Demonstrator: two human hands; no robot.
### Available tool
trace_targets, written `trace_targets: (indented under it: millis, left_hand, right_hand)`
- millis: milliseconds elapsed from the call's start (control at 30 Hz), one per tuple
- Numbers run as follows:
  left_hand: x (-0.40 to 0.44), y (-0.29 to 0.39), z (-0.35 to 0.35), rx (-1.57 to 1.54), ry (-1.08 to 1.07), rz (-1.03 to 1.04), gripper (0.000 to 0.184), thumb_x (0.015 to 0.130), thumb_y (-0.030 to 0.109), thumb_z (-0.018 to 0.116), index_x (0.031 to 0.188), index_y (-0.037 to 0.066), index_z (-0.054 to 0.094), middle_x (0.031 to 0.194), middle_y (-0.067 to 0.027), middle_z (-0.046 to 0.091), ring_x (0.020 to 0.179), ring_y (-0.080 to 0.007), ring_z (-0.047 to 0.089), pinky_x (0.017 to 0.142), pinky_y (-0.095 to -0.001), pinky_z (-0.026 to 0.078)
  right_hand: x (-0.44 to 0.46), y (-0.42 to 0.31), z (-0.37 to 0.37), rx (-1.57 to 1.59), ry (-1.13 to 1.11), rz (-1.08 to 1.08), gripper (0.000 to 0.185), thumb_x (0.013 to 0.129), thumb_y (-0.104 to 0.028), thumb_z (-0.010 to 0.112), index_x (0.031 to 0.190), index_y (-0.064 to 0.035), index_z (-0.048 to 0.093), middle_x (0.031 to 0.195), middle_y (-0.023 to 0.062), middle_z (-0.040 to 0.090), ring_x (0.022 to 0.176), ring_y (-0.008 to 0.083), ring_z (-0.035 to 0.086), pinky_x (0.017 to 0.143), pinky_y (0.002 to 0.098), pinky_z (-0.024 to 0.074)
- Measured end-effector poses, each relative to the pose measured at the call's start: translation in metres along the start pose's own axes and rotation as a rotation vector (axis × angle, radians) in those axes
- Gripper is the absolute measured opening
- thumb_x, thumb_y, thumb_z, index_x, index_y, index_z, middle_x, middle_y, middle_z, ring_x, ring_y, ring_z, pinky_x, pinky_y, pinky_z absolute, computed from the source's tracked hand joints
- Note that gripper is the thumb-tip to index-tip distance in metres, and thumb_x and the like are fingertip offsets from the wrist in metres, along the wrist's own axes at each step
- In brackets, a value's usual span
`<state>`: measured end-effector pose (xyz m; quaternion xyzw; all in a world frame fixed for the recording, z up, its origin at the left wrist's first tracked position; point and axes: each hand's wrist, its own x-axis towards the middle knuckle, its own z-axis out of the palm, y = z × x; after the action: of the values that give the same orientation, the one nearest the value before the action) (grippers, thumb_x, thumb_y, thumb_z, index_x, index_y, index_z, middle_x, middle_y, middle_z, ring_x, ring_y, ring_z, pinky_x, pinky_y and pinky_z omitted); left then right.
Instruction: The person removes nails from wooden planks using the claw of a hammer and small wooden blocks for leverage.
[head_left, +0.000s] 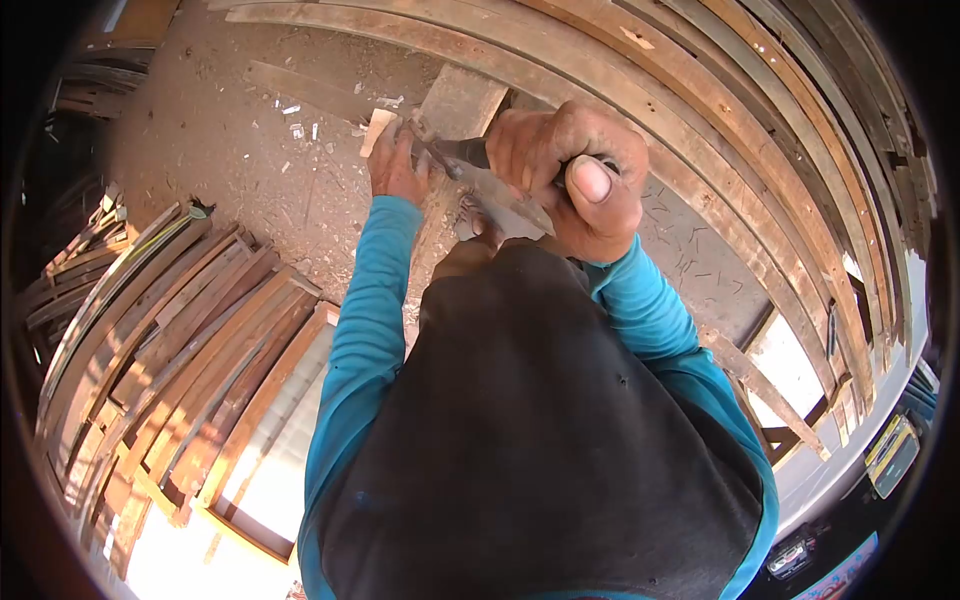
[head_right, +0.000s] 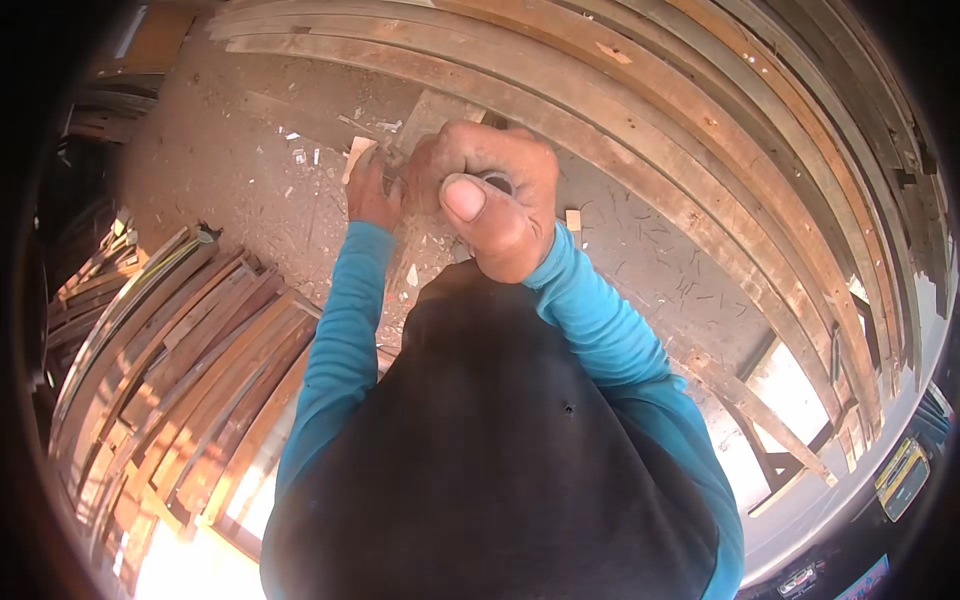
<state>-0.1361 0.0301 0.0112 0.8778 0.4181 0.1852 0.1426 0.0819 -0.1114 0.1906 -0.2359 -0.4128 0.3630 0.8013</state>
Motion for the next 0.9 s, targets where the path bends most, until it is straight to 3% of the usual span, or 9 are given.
trace_targets:
  millis: [100,167,300,367,467,567,633,800,900]
  left_hand:
    - [0.000,0.021,0.000,0.143,0.090,0.226,0.040,0.078,0.008,0.076,0.116,0.006,0.065,0.136,-0.0174,0.054,0.121,-0.0398,0.054,0.101,-0.0450,0.046]
    - [-0.005,0.040,0.006,-0.038,-0.037,0.260,0.027,0.081,0.006,0.071,0.108,0.008,0.068,0.129,-0.0134,0.059,0.117,-0.0362,0.056,0.100,-0.0441,0.047]
    - [-0.008,0.085,0.031,-0.195,-0.238,0.413,0.022,0.079,0.004,0.072,0.100,0.008,0.068,0.111,-0.0093,0.068,0.107,-0.0325,0.063,0.091,-0.0429,0.052]
    - [-0.006,0.124,0.039,-0.291,-0.138,0.531,0.022,0.078,0.005,0.073,0.099,0.009,0.068,0.104,-0.0075,0.070,0.102,-0.0314,0.065,0.087,-0.0415,0.054]
    - [-0.006,0.171,0.049,-0.355,-0.251,0.547,0.035,0.078,0.011,0.077,0.112,0.012,0.067,0.116,-0.0092,0.067,0.111,-0.0319,0.062,0.097,-0.0426,0.051]
    - [-0.003,0.184,0.035,-0.302,-0.158,0.429,0.056,0.077,0.018,0.080,0.130,0.015,0.060,0.130,-0.0117,0.061,0.123,-0.0339,0.055,0.107,-0.0442,0.044]
    - [-0.005,0.143,0.036,-0.338,-0.183,0.123,0.073,0.078,0.023,0.081,0.143,0.013,0.050,0.141,-0.0149,0.053,0.130,-0.0364,0.048,0.112,-0.0457,0.038]
    - [0.001,0.015,0.011,0.028,0.235,-0.365,0.071,0.078,0.029,0.081,0.134,0.002,0.048,0.134,-0.0246,0.051,0.124,-0.0434,0.049,0.105,-0.0494,0.042]
    - [0.004,-0.031,-0.003,0.068,0.116,-0.675,0.080,0.078,0.035,0.081,0.141,0.006,0.041,0.135,-0.0249,0.047,0.127,-0.0466,0.044,0.108,-0.0534,0.039]
  right_hand:
    - [-0.021,-0.024,-0.011,0.002,-0.007,0.011,0.041,0.096,-0.037,0.059,0.073,-0.0035,0.052,0.054,0.0036,0.046,0.051,0.0194,0.046,0.056,0.0383,0.0389]
    - [-0.038,-0.051,-0.014,-0.040,0.033,0.040,0.042,0.095,-0.039,0.058,0.073,-0.0032,0.053,0.054,0.0035,0.046,0.050,0.0188,0.045,0.055,0.0375,0.0386]
    - [-0.054,-0.105,-0.024,-0.145,0.032,0.133,0.047,0.094,-0.043,0.057,0.069,-0.0037,0.052,0.053,0.0023,0.044,0.048,0.0171,0.042,0.054,0.0341,0.0360]
    - [-0.055,-0.127,-0.022,-0.409,-0.009,0.335,0.040,0.091,-0.034,0.058,0.069,-0.0021,0.052,0.058,0.0034,0.049,0.055,0.0130,0.045,0.052,0.0302,0.0344]
    - [-0.063,-0.132,-0.021,-0.674,-0.010,0.460,0.036,0.092,-0.031,0.065,0.071,-0.0030,0.057,0.058,0.0008,0.052,0.054,0.0098,0.046,0.051,0.0281,0.0353]
    - [-0.071,-0.139,-0.023,-0.876,0.030,0.509,0.032,0.092,-0.025,0.070,0.072,-0.0035,0.059,0.057,-0.0010,0.054,0.056,0.0060,0.047,0.050,0.0259,0.0352]
    - [-0.082,-0.143,-0.032,-0.907,0.138,0.485,0.033,0.094,-0.025,0.066,0.070,-0.0032,0.056,0.059,0.0001,0.052,0.052,0.0087,0.049,0.049,0.0262,0.0359]
    - [-0.056,-0.120,-0.021,-0.714,0.304,0.328,0.043,0.100,-0.036,0.061,0.074,-0.0033,0.050,0.057,0.0051,0.048,0.049,0.0121,0.045,0.047,0.0297,0.0373]
    - [-0.020,-0.075,0.000,-0.578,0.177,0.215,0.045,0.102,-0.039,0.058,0.076,-0.0039,0.048,0.056,0.0051,0.046,0.047,0.0133,0.043,0.047,0.0303,0.0374]
